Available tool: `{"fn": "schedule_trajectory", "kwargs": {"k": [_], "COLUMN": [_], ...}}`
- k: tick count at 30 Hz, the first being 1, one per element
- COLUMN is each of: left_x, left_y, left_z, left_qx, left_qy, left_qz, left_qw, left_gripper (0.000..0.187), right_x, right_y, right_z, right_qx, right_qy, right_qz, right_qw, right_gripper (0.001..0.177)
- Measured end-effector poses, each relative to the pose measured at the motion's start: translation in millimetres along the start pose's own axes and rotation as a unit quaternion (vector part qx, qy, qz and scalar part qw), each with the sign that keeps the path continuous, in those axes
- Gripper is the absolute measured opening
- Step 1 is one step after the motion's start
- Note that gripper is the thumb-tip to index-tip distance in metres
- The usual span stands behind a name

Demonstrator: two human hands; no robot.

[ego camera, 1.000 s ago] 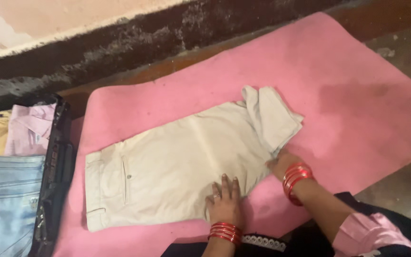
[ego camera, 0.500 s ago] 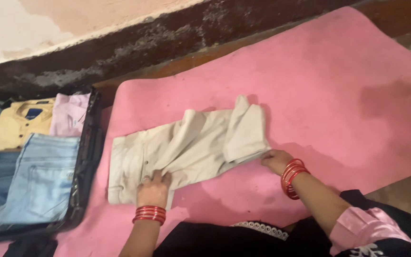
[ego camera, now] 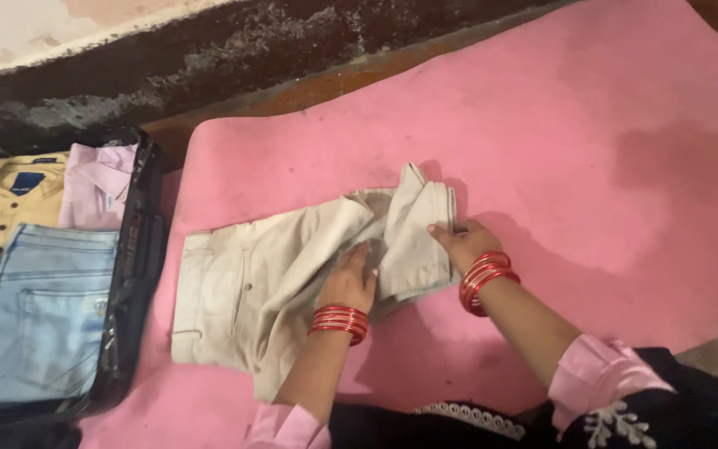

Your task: The person folds a pair of blue jeans and then a pair of beige pants, smoothing them out on a pink floor mat before placing them into a black suitcase.

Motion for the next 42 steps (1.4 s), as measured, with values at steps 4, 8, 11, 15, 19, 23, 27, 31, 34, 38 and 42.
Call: {"fn": "schedule_trajectory", "kwargs": {"k": [4,8,11,15,19,23,27,31,34,38,42], "left_x": [41.2,50.5,49.7,41.2,24.9,42.1,38.1,75.2,90.6,75.9,40.3], "left_y": [0.6,1.2,-0.1,-8.6,-18.4,-39.4,-64.1,-99.6,-102.6,-91.4,-51.5], "left_z": [-20.1,-18.0,-3.5,23.7,40.3,9.2,-26.8,-18.4,-4.9,-21.1,-56.0], "left_qx": [0.019,0.018,-0.020,-0.073,-0.092,0.014,-0.029,-0.007,0.059,0.048,0.052], "left_qy": [-0.029,-0.174,-0.197,-0.209,-0.209,-0.166,-0.026,-0.272,-0.308,-0.364,-0.187], "left_qz": [0.031,0.005,-0.010,-0.067,-0.101,0.050,-0.023,-0.014,0.075,0.067,-0.124], "left_qw": [0.999,0.985,0.980,0.973,0.968,0.985,0.999,0.962,0.946,0.928,0.973], "left_gripper": [0.074,0.078,0.091,0.096,0.097,0.073,0.058,0.066,0.078,0.078,0.085], "right_x": [-15.1,-62.5,-66.5,-69.4,-43.6,-14.8,5.9,1.8,-29.1,-19.4,-16.6], "right_y": [-3.7,-75.0,-162.9,-170.1,-154.1,-94.9,2.2,-32.6,-80.2,-78.5,-76.1], "right_z": [-16.2,-25.1,101.4,219.7,185.9,18.3,-109.6,-100.4,-8.4,11.4,-8.2], "right_qx": [-0.049,0.025,-0.140,-0.190,-0.221,-0.082,0.084,0.105,-0.010,-0.070,-0.089], "right_qy": [-0.012,-0.022,0.067,0.181,0.389,0.323,0.289,0.266,0.362,0.421,0.396], "right_qz": [-0.066,-0.028,0.171,0.109,0.230,0.411,0.467,0.434,0.279,0.244,0.223], "right_qw": [0.997,0.999,0.973,0.959,0.864,0.849,0.832,0.855,0.889,0.871,0.887], "right_gripper": [0.076,0.054,0.073,0.042,0.064,0.056,0.059,0.074,0.079,0.074,0.071]}}
Point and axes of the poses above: each hand's wrist, its own y-axis away from the middle knuckle, its own z-axis out of the back of the hand, x = y × z, the point moved 7 cm from there along -y, towards the middle knuckle, and after that the axes turned 15 degrees about -x, right-handed, at the moved point
